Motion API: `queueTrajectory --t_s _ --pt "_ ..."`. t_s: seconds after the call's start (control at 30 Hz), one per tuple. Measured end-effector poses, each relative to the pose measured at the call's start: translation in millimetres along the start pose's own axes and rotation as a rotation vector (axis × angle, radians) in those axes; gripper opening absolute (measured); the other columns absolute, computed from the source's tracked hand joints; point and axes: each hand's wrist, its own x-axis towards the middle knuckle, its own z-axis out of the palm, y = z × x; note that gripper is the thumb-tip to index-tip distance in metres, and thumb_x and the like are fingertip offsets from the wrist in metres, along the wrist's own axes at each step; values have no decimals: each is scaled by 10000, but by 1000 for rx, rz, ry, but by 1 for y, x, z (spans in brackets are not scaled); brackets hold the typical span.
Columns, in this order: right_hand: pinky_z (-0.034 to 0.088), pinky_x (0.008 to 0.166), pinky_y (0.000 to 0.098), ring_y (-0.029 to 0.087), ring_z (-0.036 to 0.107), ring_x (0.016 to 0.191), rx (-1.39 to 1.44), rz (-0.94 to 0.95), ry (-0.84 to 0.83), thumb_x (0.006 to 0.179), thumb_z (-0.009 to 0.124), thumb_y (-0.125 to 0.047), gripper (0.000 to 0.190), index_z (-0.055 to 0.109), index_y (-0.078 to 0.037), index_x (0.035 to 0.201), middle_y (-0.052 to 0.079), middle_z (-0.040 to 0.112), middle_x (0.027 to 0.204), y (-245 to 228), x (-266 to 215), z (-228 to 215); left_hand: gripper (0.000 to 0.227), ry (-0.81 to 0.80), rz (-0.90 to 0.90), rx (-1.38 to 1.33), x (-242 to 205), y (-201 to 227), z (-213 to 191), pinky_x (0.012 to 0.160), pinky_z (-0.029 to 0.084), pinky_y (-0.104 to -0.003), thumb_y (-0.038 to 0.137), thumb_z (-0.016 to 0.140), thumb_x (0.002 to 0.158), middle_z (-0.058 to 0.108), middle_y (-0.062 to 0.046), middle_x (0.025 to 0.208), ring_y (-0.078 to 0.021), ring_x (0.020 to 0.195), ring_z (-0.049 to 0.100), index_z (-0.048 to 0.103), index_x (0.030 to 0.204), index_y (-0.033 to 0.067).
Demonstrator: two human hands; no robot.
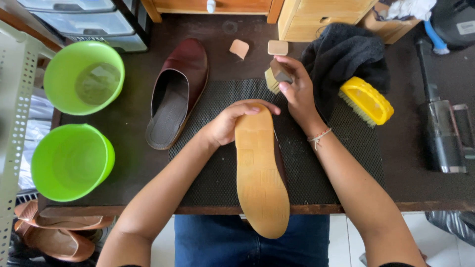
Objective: The person scrubs the sole and sides of a maroon slip-on shoe using a small brush. They then wipe the shoe with a dark cloth and continue scrubbing the sole and interior with the brush.
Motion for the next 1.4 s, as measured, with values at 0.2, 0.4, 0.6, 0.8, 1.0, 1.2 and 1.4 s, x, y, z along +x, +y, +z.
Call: queueTrajectory --t_s 0.2,0.4,0.6,0.8,1.0,1.2,1.4 --pt "447 1076 386 205 566 1269 9 38 -12 994 654 -380 576 500 -30 1425 155 535 1482 4 -2 -2 481 -38 -123 21 -4 -2 25 826 608 -482 366 645 853 679 -265 1144 -362 1014 713 702 1186 23" --pt "423 1078 388 212 547 1260 -4 -19 -34 980 653 -368 565 517 -11 1396 168 535 1455 -2 -3 1 631 79 -131 -72 -9 9 26 662 593 -404 513 435 857 705 -244 901 -333 766 715 722 1108 11" --pt "397 1081 397 225 516 1266 -99 -98 -50 962 687 -386 566 541 -31 1378 157 500 1462 -25 0 11 604 17 -8 -90 -13 25 13 729 643 -407 415 433 874 649 -164 922 -283 830 730 588 1289 5" --pt "385 1117 443 287 492 1321 -130 -234 -36 955 669 -420 616 513 17 1361 217 468 1455 -37 3 15 522 -4 69 -11 -4 9 3 734 661 -447 371 414 1003 663 -183 976 -305 878 751 549 1390 47" --pt "375 1096 473 306 494 1302 -94 -252 -33 996 622 -409 584 506 50 1337 242 481 1406 -34 4 16 586 -21 211 324 12 -12 -15 728 622 -352 579 405 1052 691 -157 909 -237 830 740 658 1057 51" --pt "382 1075 483 283 506 1264 -61 -194 -18 1016 592 -380 564 488 57 1358 249 492 1419 -23 4 12 641 217 405 448 11 -6 -18 581 556 -266 496 354 1093 673 -106 686 -187 601 678 666 748 56" --pt "367 1122 518 397 495 1323 -291 -347 -26 884 743 -482 723 555 58 1326 254 485 1425 -45 1 19 635 275 260 210 8 9 -5 358 391 -282 464 412 1045 452 -132 455 -250 337 514 457 544 76"
